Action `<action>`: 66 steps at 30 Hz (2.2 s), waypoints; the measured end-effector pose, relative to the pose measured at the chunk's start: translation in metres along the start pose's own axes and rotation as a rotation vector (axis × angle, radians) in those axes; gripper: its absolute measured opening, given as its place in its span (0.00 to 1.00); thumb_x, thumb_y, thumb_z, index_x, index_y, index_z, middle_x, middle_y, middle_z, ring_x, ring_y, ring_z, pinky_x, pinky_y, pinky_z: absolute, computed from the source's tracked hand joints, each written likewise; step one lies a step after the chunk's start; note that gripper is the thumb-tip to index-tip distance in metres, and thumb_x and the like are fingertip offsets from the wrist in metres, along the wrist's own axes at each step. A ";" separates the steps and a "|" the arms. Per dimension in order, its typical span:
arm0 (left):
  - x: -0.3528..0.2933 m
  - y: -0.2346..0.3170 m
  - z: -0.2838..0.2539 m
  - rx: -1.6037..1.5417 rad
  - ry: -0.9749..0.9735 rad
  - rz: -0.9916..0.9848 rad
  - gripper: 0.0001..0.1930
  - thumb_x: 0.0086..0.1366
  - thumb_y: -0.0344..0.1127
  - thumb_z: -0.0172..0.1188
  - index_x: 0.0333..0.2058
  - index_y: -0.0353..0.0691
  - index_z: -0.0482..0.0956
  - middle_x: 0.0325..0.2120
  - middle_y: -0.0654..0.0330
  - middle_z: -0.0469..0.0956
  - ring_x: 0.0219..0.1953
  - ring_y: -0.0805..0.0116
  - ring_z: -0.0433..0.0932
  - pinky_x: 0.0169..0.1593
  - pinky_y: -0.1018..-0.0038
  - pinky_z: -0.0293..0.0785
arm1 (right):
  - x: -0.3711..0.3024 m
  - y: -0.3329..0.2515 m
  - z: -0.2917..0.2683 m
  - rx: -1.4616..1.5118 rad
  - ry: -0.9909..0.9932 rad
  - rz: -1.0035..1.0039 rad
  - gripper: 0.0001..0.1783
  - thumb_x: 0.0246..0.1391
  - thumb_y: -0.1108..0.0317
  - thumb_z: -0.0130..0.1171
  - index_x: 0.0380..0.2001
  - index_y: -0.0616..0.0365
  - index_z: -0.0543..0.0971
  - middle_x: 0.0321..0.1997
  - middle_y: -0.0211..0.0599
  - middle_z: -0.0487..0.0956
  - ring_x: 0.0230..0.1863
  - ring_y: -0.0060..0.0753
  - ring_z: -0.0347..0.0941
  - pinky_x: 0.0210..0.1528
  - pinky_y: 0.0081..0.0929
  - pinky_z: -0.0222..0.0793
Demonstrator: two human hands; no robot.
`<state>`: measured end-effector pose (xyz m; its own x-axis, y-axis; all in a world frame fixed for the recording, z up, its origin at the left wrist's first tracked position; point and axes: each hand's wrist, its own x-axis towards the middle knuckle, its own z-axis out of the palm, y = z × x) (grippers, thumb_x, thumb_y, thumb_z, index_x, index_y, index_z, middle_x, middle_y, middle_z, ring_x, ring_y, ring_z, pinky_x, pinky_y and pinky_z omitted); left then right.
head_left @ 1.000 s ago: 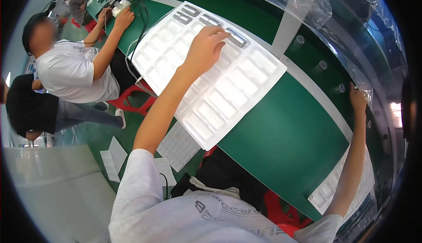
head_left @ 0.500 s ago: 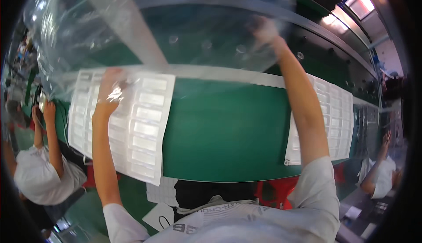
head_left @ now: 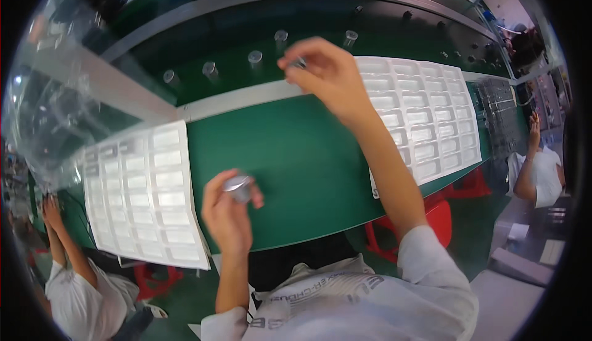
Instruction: Assembling small metal components by inserting internal parts into cylindrical housings at an assembly line.
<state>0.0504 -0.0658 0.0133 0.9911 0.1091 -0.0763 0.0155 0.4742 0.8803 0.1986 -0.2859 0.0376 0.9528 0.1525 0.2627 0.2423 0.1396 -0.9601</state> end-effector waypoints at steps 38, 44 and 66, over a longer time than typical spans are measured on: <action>-0.009 -0.033 0.019 -0.018 -0.306 -0.155 0.20 0.68 0.32 0.57 0.56 0.29 0.73 0.37 0.57 0.77 0.31 0.72 0.75 0.31 0.79 0.69 | -0.132 -0.017 0.033 0.078 -0.038 0.203 0.10 0.51 0.86 0.55 0.39 0.72 0.75 0.55 0.57 0.73 0.45 0.30 0.76 0.46 0.24 0.75; -0.011 -0.033 0.018 0.082 -0.268 0.051 0.19 0.64 0.26 0.61 0.54 0.29 0.75 0.43 0.56 0.74 0.38 0.70 0.75 0.40 0.77 0.73 | -0.130 -0.011 0.036 0.170 0.034 0.235 0.12 0.48 0.90 0.60 0.37 0.73 0.75 0.47 0.49 0.77 0.43 0.29 0.78 0.46 0.21 0.76; -0.011 -0.023 0.000 -0.063 -0.357 -0.316 0.17 0.65 0.29 0.60 0.49 0.26 0.77 0.36 0.56 0.79 0.29 0.74 0.76 0.27 0.81 0.69 | -0.111 -0.041 0.031 -0.456 -0.358 -0.124 0.18 0.35 0.88 0.63 0.34 0.63 0.85 0.44 0.45 0.79 0.40 0.36 0.80 0.42 0.27 0.78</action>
<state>0.0395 -0.0781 -0.0061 0.9228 -0.3504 -0.1601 0.3260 0.4887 0.8092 0.0769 -0.2786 0.0506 0.8106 0.4934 0.3156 0.4777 -0.2453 -0.8435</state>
